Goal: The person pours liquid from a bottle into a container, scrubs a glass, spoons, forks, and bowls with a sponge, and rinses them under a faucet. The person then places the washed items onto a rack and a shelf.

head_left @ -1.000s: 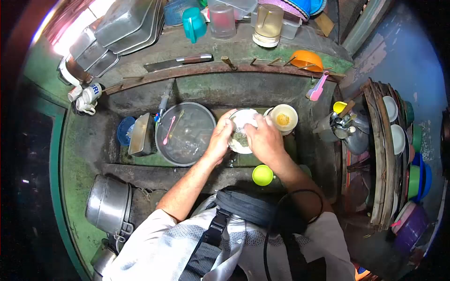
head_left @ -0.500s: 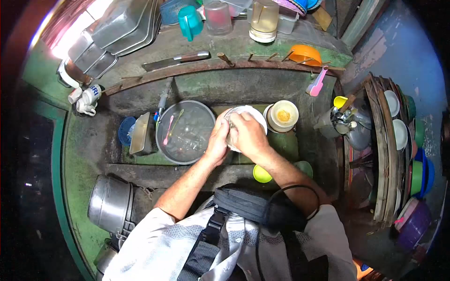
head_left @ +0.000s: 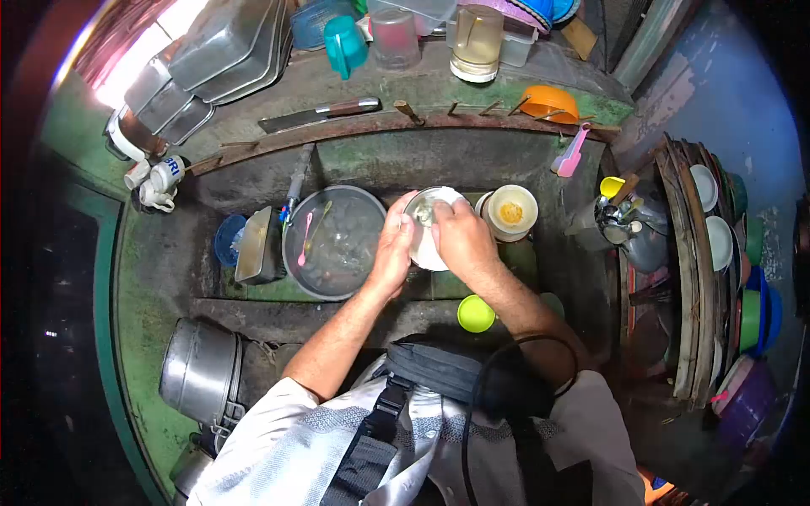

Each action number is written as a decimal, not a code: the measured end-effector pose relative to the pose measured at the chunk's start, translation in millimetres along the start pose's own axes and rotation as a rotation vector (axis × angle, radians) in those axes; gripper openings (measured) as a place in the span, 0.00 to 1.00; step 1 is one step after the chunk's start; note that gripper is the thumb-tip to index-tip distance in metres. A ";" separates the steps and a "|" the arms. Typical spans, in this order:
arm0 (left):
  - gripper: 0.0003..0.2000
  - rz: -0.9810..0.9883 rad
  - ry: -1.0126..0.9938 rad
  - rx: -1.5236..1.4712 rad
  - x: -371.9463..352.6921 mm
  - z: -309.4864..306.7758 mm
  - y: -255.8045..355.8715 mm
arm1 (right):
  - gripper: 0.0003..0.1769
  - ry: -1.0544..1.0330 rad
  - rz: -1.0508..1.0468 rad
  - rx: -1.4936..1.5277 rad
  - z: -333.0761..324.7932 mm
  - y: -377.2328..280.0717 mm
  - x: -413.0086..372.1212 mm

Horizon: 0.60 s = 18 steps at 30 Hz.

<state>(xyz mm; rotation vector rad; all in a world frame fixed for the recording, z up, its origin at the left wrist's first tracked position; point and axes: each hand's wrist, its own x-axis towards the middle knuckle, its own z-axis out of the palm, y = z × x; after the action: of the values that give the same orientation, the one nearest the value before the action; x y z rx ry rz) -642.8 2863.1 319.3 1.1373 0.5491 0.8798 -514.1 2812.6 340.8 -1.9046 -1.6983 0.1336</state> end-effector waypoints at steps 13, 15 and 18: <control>0.31 -0.033 -0.118 0.058 -7.6 -16.4 6.5 | 0.12 -0.203 -0.368 -0.022 -2.6 -10.6 -17.2; 0.30 0.002 -0.121 0.056 -8.8 -20.4 3.1 | 0.10 -0.218 -0.244 -0.141 -8.1 -10.1 -17.9; 0.31 0.051 -0.095 0.176 -11.1 -11.3 2.7 | 0.12 -0.116 -0.028 -0.076 -12.4 -10.4 -0.9</control>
<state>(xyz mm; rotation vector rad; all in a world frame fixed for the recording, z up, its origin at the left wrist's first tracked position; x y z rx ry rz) -658.5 2860.4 317.3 1.3512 0.5287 0.8282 -517.9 2807.7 355.7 -1.9613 -1.8296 0.1735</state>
